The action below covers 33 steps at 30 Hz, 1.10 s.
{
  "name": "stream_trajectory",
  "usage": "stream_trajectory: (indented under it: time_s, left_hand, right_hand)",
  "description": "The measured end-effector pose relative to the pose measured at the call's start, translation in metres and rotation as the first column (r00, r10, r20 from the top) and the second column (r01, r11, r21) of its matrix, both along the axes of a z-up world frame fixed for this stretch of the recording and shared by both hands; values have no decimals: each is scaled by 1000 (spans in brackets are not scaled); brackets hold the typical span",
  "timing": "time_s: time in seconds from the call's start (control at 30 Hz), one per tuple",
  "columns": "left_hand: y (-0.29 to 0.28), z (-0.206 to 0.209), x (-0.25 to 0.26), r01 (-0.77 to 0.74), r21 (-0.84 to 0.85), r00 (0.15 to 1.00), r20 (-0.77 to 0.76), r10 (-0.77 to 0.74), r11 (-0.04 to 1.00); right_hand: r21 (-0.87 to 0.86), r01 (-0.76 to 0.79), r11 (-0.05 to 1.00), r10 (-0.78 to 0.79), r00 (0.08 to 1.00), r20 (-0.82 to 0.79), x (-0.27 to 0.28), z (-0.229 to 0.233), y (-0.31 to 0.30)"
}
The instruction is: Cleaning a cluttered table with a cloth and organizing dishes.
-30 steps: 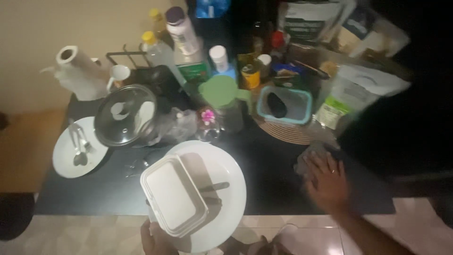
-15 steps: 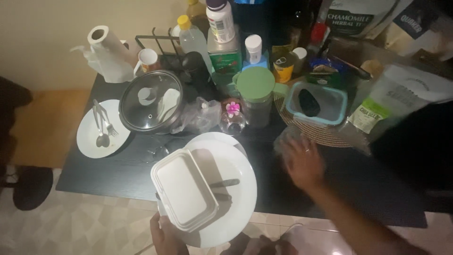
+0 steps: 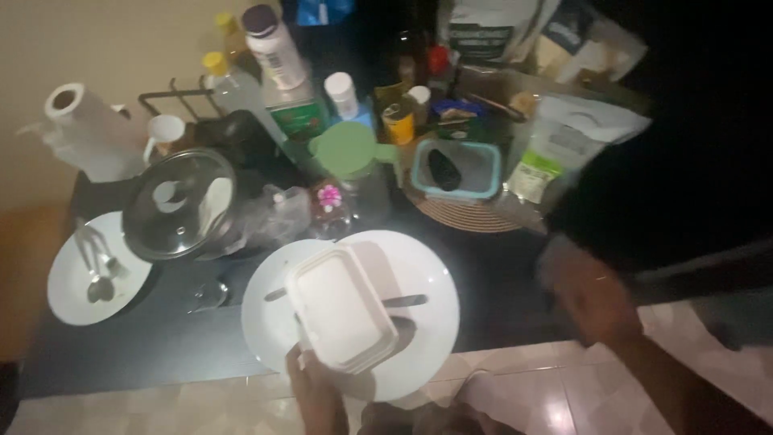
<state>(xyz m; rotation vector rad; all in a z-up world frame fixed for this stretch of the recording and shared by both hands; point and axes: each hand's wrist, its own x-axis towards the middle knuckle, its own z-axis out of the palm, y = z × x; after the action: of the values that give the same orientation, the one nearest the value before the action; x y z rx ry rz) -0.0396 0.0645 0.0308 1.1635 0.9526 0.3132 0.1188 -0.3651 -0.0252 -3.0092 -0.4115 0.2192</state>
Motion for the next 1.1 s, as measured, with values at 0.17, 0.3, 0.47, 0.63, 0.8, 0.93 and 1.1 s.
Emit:
stream_trajectory:
  time_s: [0.17, 0.3, 0.47, 0.63, 0.8, 0.93, 1.1]
  left_hand:
    - [-58, -2, 25, 172, 74, 985, 5, -173, 982]
    - [-83, -30, 49, 195, 58, 980, -42, -192, 979]
    - [-96, -58, 64, 243, 217, 958, 101, -269, 946]
    - [-97, -70, 75, 232, 223, 973, -40, -229, 947]
    - [-95, -94, 79, 260, 404, 966, -123, -230, 877]
    - [-96, -73, 85, 270, 284, 959, -164, -230, 920]
    - [-92, -97, 87, 236, 205, 971, -94, -221, 950]
  right_hand:
    - [85, 290, 953, -302, 927, 222, -9, -5, -24]
    - [106, 10, 994, -40, 959, 282, -44, 16, 22]
    - [41, -239, 970, 230, 959, 164, -39, -2, -17]
    - [8, -20, 1000, 20, 1000, 22, 4, 4, -35]
    - [106, 185, 977, -196, 975, 107, 32, 5, -17]
    - [59, 182, 981, -189, 970, 151, 20, 15, -8]
    - [-109, -46, 993, 59, 991, 120, -23, 2, -17]
